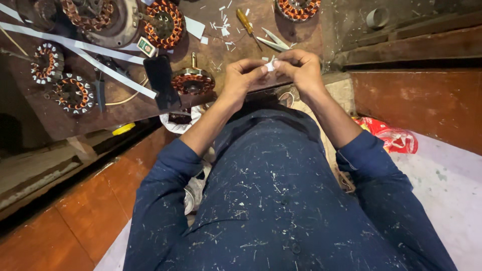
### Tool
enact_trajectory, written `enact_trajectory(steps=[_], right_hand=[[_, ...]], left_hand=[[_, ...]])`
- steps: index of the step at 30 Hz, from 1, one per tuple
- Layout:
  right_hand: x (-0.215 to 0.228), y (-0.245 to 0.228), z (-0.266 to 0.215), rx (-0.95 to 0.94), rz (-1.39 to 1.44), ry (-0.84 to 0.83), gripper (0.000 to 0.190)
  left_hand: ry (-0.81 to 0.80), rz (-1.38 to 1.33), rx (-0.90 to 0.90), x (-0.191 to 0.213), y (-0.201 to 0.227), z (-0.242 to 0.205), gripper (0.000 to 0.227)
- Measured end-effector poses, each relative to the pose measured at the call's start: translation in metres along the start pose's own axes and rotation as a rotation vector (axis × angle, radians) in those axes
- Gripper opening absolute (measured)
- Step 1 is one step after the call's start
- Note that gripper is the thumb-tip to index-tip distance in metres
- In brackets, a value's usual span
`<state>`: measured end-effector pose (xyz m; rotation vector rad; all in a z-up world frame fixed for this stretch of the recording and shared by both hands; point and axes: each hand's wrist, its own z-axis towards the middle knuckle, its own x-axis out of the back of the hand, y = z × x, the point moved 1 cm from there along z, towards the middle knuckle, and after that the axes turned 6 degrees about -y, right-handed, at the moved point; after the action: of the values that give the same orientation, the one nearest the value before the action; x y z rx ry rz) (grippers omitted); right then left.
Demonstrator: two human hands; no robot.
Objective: The person assembles a cylindrical electrical component by inserting white insulating pieces into slots around a copper-wound rotor. They use a screwdriver to press the pieces into place and scissors to trim excess material. The person works on one component at a time on a cluttered workbench.
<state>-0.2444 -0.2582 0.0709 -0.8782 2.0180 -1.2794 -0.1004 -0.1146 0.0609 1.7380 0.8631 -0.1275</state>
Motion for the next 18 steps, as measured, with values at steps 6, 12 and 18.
enact_trajectory(steps=[6,12,18], right_hand=[[-0.002,-0.007,-0.001,0.027,-0.038,0.003,0.017],[-0.017,-0.021,0.000,0.096,-0.192,0.035,0.017],[-0.028,-0.031,-0.005,0.135,-0.231,0.030,0.014]], left_hand=[[0.077,0.068,-0.067,0.004,0.005,0.007,0.020],[-0.025,0.011,-0.023,0.003,0.018,0.003,0.021],[-0.066,0.028,-0.003,0.006,0.021,0.002,0.027]])
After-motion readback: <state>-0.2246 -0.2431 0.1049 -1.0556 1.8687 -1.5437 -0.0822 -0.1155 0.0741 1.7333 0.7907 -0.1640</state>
